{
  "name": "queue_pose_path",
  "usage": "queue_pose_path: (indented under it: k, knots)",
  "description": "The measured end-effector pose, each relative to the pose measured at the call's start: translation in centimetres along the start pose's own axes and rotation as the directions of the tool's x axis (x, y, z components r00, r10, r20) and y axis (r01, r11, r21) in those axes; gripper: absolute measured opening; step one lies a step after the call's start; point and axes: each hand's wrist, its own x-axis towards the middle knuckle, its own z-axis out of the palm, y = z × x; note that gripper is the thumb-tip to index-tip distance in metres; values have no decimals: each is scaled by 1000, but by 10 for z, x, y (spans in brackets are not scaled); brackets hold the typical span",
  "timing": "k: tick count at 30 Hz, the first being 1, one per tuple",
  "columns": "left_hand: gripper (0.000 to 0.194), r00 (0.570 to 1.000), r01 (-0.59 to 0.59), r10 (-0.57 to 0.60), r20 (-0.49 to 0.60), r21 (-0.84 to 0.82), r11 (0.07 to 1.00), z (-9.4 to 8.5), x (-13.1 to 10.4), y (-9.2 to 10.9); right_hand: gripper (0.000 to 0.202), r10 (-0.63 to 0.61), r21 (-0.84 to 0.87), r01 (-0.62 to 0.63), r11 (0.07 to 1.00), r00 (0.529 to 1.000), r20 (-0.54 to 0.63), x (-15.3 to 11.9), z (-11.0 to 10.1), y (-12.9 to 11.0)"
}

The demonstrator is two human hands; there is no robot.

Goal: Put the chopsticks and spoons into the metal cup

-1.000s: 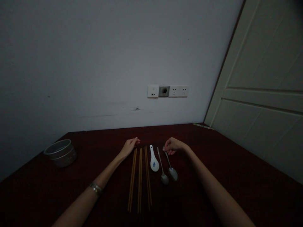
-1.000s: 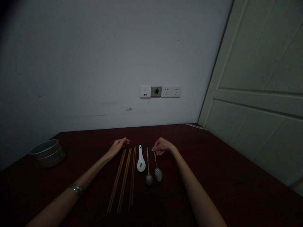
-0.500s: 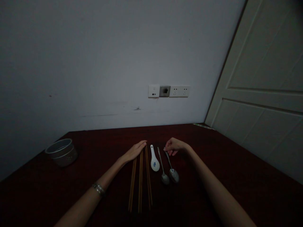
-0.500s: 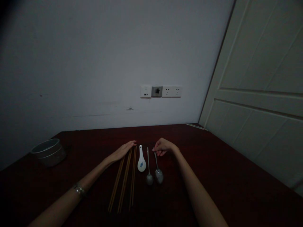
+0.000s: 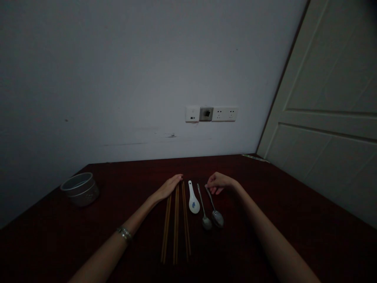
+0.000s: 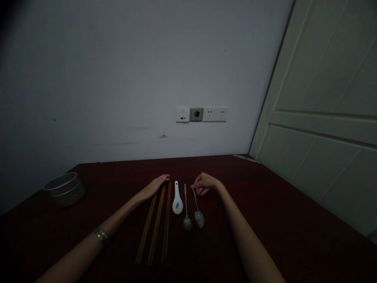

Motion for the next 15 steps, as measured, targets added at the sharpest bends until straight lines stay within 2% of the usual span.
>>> queue_pose_path:
  k: [6, 10, 13, 15]
  knots:
    - [55, 1000, 15, -15, 3, 4, 1000, 0, 2, -4, 37, 21, -9, -21, 1000, 1000, -14, -2, -2, 0]
    - [51, 998, -20, 21, -62, 18, 1000, -2, 4, -4, 39, 5, 8, -5, 1000, 1000, -8, -3, -3, 2]
    - [49, 984, -57, 64, -164, 44, 997, -11, 7, 9, 40, 10, 12, -10, 1000, 999, -34, -2, -5, 5]
    - [48, 961, -107, 120, -251, 62, 992, -21, 6, 29, 40, 7, 28, -4, 1000, 994, -106, -1, -6, 10]
